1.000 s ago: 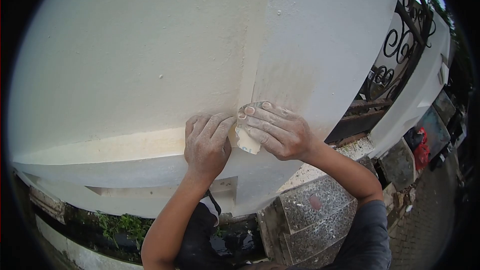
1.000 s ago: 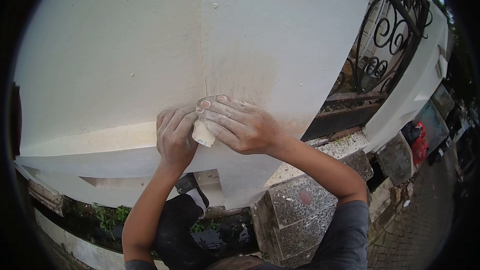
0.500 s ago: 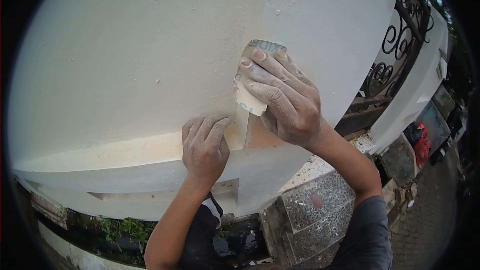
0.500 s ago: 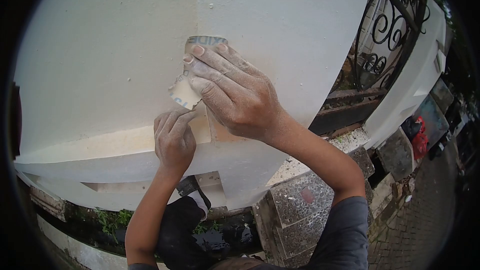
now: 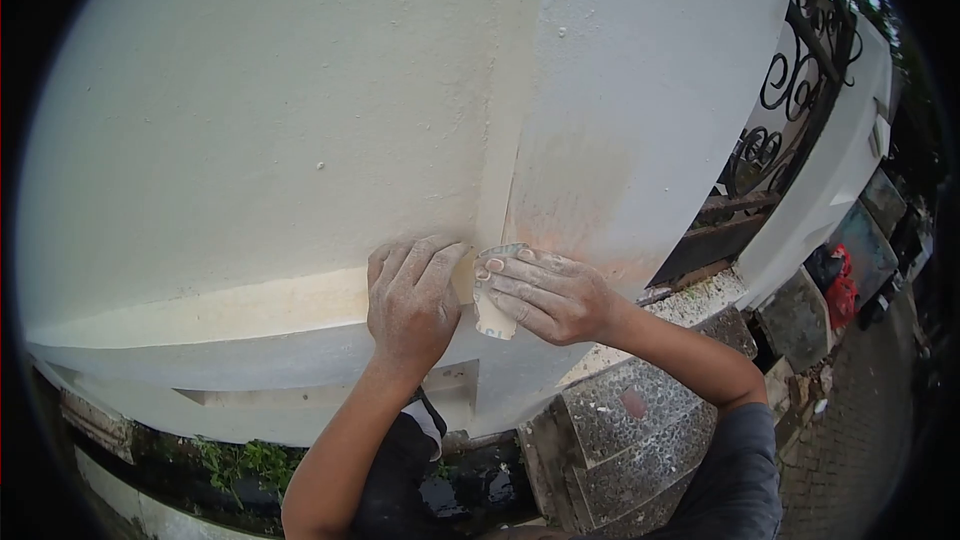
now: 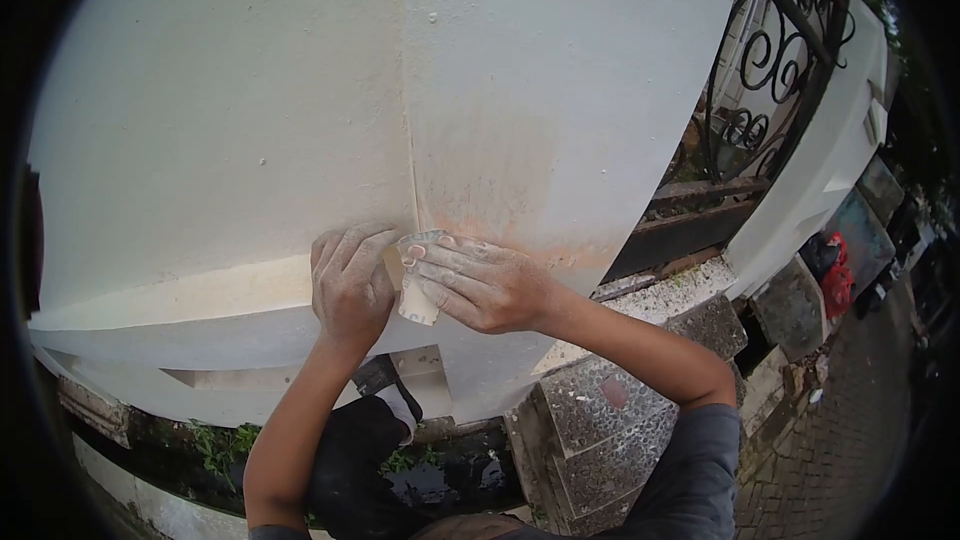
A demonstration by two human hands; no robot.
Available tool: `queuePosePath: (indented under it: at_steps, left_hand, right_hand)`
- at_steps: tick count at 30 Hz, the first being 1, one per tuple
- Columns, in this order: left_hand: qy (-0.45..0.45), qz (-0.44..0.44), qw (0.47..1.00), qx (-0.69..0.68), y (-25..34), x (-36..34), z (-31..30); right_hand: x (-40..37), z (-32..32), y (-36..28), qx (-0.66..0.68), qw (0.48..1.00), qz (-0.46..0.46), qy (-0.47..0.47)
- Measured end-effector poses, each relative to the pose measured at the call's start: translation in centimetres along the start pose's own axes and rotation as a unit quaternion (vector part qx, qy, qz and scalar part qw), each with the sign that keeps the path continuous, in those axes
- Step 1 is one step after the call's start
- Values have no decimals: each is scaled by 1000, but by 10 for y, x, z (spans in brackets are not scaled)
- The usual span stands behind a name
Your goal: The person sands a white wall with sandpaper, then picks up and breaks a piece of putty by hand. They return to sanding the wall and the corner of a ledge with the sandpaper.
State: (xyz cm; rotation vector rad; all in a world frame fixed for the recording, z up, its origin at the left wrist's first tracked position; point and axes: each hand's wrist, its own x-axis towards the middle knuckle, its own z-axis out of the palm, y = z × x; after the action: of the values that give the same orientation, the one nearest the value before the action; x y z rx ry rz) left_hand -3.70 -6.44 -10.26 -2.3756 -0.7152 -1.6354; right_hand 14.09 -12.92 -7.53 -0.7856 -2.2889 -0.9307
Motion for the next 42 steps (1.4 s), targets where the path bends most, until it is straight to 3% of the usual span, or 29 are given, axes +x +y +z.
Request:
queuePosePath:
  at_steps: [2,6,8,10,12,17,20,23,26,29,30,32,36,39,42]
  left_hand:
    - [-11,13,1000,-2,0,-1,1]
    - [-11,-7,1000,-4,1,0,0]
    - [-14,-12,1000,-10,0,0,-2]
    - [-18,-2,1000,-6,0,-3,-3]
    - [-15,6,1000,-2,0,-1,-2]
    - [-13,1,1000,-11,-2,0,-1]
    - [-14,9,1000,-2,-2,-1,-2]
    - [-25,23,999,-2,1,0,-2]
    - [-16,1,1000,-8,0,2,0]
    - [-12,1,1000,-11,-1,1,-1]
    - [-14,8,1000,-10,-2,0,-1]
    - [-11,22,1000,-4,-4,-3,-1]
    - [-14,28,999,-10,1,2,-2]
    - [-9,15,1000,-20,6,3,-3]
    - [-11,26,999,-19,4,2,-5]
  right_hand:
    - [12,-7,13,-21,999,-20,31]
    - [60,-34,33,-64,987,36,146]
    - [25,-11,11,-1,995,48,86]
    - [-16,16,-12,15,1000,-5,-25]
    - [-17,12,1,26,999,-25,-20]
    - [46,-26,37,-64,978,45,195]
    - [-17,9,-5,15,999,30,2]
    - [-24,12,1,0,999,-32,-22]
    - [31,-29,31,-63,991,41,110]
    - [26,-16,16,-59,987,78,127]
    - [2,2,5,2,995,58,86]
    - [-26,12,-8,0,999,8,-34]
    - [23,-28,31,-66,988,55,127]
    - [36,-29,32,-56,977,95,183]
    - [-16,5,-9,12,999,47,17]
